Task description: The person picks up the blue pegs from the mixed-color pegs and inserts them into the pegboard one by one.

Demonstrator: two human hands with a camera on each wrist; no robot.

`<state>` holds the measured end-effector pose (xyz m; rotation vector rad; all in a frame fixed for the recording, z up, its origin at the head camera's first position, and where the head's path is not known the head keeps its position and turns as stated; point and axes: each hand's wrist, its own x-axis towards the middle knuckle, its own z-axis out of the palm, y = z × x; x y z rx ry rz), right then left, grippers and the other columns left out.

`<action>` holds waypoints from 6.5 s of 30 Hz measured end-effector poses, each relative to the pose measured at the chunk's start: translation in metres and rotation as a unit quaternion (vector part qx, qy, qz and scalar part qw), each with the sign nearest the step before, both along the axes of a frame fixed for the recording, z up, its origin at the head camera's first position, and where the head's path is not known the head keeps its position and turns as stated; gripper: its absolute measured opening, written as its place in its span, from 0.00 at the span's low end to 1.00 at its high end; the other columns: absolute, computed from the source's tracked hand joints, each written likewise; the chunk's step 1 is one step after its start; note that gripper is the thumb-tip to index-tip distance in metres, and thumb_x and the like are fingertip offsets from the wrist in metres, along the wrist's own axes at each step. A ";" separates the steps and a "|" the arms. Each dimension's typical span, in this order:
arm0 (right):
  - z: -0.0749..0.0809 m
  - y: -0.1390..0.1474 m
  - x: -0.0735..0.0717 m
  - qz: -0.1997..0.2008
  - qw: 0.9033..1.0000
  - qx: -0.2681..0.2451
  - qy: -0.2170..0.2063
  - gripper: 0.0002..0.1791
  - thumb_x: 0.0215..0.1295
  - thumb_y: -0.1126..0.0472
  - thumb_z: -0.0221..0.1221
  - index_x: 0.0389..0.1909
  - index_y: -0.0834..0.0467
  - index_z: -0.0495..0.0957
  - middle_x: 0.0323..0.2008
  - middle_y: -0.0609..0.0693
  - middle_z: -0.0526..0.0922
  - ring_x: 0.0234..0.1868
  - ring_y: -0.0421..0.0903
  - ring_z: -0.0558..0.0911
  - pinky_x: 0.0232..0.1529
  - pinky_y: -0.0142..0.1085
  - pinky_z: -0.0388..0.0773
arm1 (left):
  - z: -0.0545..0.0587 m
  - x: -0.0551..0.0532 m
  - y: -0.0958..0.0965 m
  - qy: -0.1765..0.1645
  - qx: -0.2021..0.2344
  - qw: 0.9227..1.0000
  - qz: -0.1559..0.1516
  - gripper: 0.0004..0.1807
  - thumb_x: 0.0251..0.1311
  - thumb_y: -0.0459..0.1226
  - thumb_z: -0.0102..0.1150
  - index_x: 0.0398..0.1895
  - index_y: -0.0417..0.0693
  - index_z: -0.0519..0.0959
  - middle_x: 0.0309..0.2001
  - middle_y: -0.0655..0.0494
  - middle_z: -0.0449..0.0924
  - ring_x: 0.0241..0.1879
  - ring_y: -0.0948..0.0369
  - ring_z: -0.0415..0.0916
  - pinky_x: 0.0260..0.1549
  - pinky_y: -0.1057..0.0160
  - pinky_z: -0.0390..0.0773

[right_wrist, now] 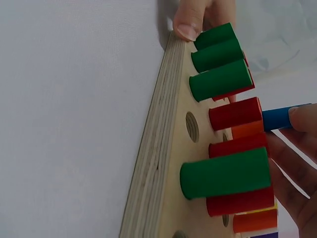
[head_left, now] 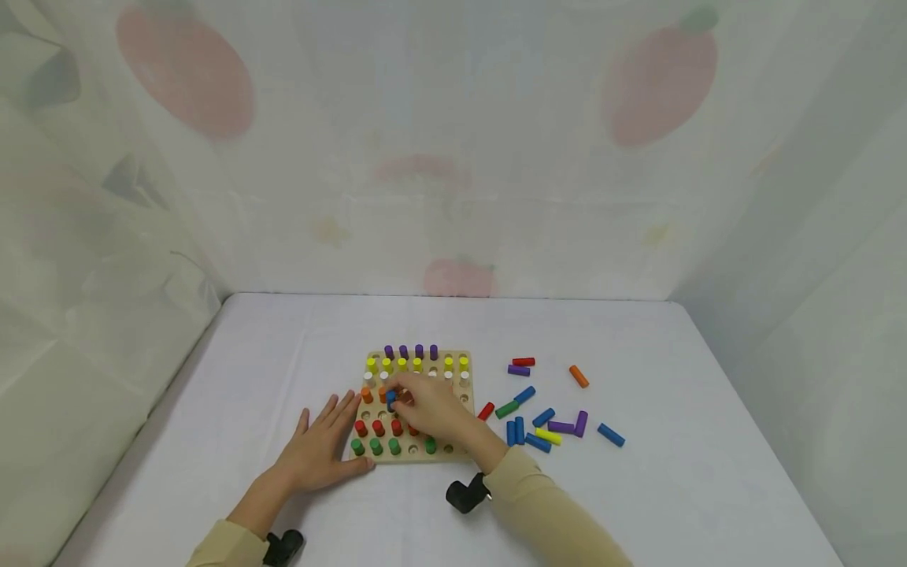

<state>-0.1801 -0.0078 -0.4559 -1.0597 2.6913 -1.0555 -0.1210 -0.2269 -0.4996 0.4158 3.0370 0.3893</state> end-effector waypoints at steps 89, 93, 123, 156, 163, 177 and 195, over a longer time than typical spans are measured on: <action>0.010 0.090 0.016 -0.016 0.998 -0.037 0.052 0.17 0.56 0.56 0.57 0.49 0.49 0.72 0.43 0.42 0.78 0.48 0.36 0.74 0.47 0.34 0.73 | 0.003 0.004 0.002 -0.013 0.008 1.000 0.005 0.57 0.33 0.73 0.47 0.67 0.56 0.47 0.67 0.55 0.46 0.65 0.48 0.42 0.55 0.34 0.39; 0.006 0.109 0.018 -0.005 0.998 -0.028 0.060 0.18 0.55 0.56 0.57 0.49 0.52 0.72 0.45 0.43 0.77 0.49 0.36 0.73 0.48 0.34 0.72 | 0.003 0.004 0.002 -0.013 0.010 1.000 0.004 0.57 0.33 0.73 0.47 0.67 0.56 0.47 0.67 0.55 0.46 0.65 0.48 0.43 0.55 0.35 0.39; -0.026 0.179 0.034 -0.039 0.988 0.120 0.089 0.22 0.48 0.46 0.61 0.45 0.48 0.75 0.42 0.40 0.76 0.40 0.36 0.71 0.40 0.33 0.73 | 0.001 0.004 0.004 -0.011 0.014 1.000 0.008 0.57 0.32 0.73 0.47 0.67 0.56 0.48 0.67 0.55 0.46 0.66 0.49 0.42 0.55 0.35 0.38; -0.034 0.171 0.034 -0.083 0.977 0.160 0.110 0.25 0.47 0.42 0.60 0.45 0.49 0.73 0.41 0.41 0.74 0.39 0.37 0.70 0.41 0.35 0.71 | 0.004 0.004 0.004 -0.012 0.014 1.000 0.005 0.56 0.33 0.72 0.47 0.67 0.55 0.48 0.67 0.54 0.47 0.65 0.48 0.43 0.55 0.34 0.39; -0.029 0.168 0.029 -0.099 0.984 0.115 0.092 0.25 0.49 0.45 0.60 0.48 0.50 0.72 0.37 0.38 0.75 0.37 0.34 0.69 0.39 0.30 0.71 | 0.005 0.005 0.005 -0.014 0.018 1.000 0.006 0.56 0.34 0.72 0.48 0.67 0.55 0.48 0.67 0.54 0.47 0.65 0.48 0.43 0.55 0.34 0.38; -0.026 0.153 0.024 -0.105 0.993 0.054 0.022 0.27 0.51 0.55 0.60 0.55 0.48 0.66 0.36 0.39 0.75 0.38 0.34 0.73 0.40 0.30 0.74 | 0.001 0.004 0.005 -0.011 0.017 1.000 0.006 0.57 0.33 0.73 0.47 0.67 0.56 0.48 0.67 0.55 0.46 0.66 0.49 0.42 0.55 0.34 0.38; -0.021 0.132 0.014 -0.107 0.994 -0.025 -0.009 0.22 0.50 0.66 0.58 0.48 0.49 0.68 0.31 0.41 0.72 0.31 0.39 0.72 0.31 0.28 0.73 | 0.000 0.003 0.004 -0.010 0.017 1.000 0.005 0.56 0.33 0.73 0.46 0.67 0.56 0.48 0.67 0.56 0.46 0.66 0.49 0.42 0.54 0.34 0.38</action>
